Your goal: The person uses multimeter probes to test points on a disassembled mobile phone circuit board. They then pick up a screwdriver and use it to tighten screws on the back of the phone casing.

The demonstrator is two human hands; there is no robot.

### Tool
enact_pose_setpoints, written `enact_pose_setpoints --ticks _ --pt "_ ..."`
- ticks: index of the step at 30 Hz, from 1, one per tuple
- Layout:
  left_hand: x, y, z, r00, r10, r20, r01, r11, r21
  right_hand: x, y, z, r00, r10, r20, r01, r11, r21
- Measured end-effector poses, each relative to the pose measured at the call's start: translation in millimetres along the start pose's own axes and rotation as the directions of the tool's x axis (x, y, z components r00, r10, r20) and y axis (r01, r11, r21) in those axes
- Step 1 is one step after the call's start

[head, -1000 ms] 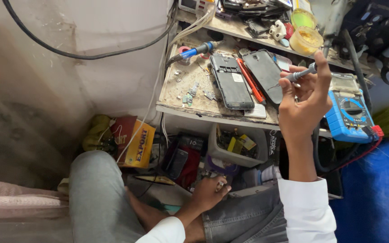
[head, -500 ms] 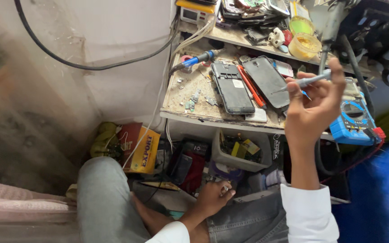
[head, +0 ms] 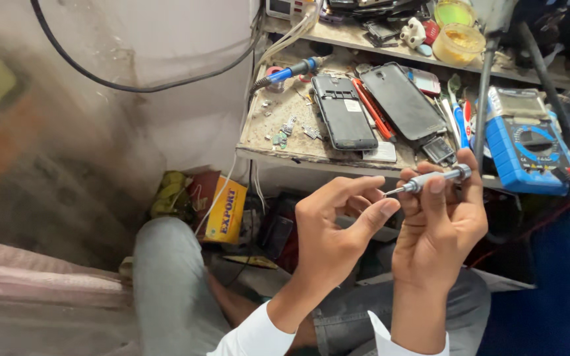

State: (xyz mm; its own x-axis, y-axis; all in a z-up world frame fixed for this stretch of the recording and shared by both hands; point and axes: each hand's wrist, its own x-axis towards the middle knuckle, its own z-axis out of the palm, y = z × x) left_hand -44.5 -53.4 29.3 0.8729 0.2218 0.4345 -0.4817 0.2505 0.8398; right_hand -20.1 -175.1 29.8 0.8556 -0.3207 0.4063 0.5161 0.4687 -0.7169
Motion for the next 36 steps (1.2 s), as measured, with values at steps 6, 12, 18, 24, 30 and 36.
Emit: enact_pose_setpoints --ticks 6,12,18,24,30,36 --pt "-5.6 10.6 3.2 0.990 0.136 -0.026 -0.132 0.983 0.129 -1.3 -6.5 -5.3 1.000 -0.003 0.023 0.003 1.000 0.004" --pt "-7.3 19.4 3.0 0.939 0.344 0.013 -0.331 0.892 0.307 -9.3 -17.1 -4.6 0.997 -0.070 0.012 0.070 0.997 -0.025" --pt "-14.3 22.6 5.4 0.909 0.413 0.059 -0.410 0.859 0.305 -22.2 -30.1 -5.2 0.985 -0.170 0.018 0.171 0.983 -0.062" --pt "-23.1 17.2 10.9 0.917 0.392 0.069 -0.398 0.908 0.130 -30.4 -41.4 -8.2 0.978 -0.207 0.027 0.208 0.977 -0.053" --pt "-27.5 12.7 15.9 0.928 0.367 0.071 -0.372 0.924 0.087 -31.6 -44.4 -11.8 0.982 -0.184 0.041 0.185 0.982 -0.022" --pt "-30.0 12.9 18.2 0.930 0.363 0.047 -0.366 0.929 0.063 -32.2 -44.7 -11.9 0.980 -0.200 0.016 0.201 0.980 -0.017"
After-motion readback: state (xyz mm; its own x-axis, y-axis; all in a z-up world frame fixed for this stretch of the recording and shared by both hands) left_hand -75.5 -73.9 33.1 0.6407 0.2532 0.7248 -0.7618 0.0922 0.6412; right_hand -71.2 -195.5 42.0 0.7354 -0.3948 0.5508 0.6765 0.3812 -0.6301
